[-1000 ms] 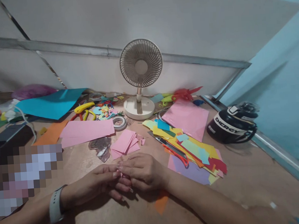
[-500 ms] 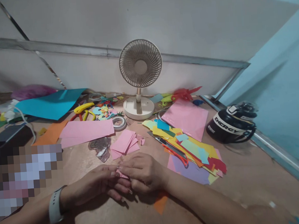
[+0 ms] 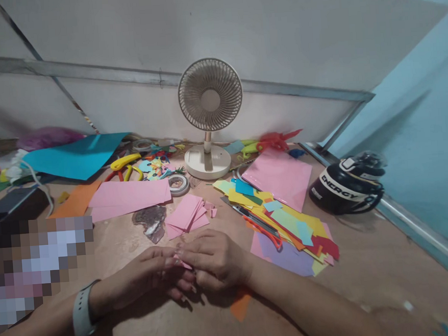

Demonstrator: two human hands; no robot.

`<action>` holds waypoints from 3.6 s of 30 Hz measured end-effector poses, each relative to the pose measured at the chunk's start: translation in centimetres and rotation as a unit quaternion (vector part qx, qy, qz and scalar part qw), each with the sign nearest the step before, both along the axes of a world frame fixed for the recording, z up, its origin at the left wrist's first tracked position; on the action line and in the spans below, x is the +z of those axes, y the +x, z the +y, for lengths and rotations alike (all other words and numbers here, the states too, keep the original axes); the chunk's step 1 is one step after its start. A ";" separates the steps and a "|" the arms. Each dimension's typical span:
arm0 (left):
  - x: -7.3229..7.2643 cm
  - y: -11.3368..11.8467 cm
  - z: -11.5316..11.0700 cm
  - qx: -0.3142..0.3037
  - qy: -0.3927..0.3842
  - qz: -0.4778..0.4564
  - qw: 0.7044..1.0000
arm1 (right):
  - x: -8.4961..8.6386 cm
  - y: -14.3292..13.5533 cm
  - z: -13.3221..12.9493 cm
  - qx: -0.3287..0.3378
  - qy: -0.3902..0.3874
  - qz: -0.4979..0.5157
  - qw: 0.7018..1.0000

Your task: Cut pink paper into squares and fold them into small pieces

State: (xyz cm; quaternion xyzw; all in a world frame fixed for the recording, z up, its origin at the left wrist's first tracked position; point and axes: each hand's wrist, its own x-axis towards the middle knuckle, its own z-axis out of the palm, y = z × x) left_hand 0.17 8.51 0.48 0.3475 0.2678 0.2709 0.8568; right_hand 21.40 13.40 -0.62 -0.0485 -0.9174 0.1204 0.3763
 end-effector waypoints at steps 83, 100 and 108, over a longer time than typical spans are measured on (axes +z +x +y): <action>0.3 0.4 0.2 0.171 0.137 0.079 0.973 | 1.1 -1.3 -1.3 -0.065 -0.694 0.041 0.716; 0.9 0.7 -0.3 0.220 0.121 0.034 0.967 | 1.6 -1.1 -1.5 -0.053 -0.705 -0.041 0.706; 0.9 0.6 -0.3 0.193 0.110 0.046 0.974 | 1.3 -1.1 -1.4 -0.039 -0.683 -0.021 0.729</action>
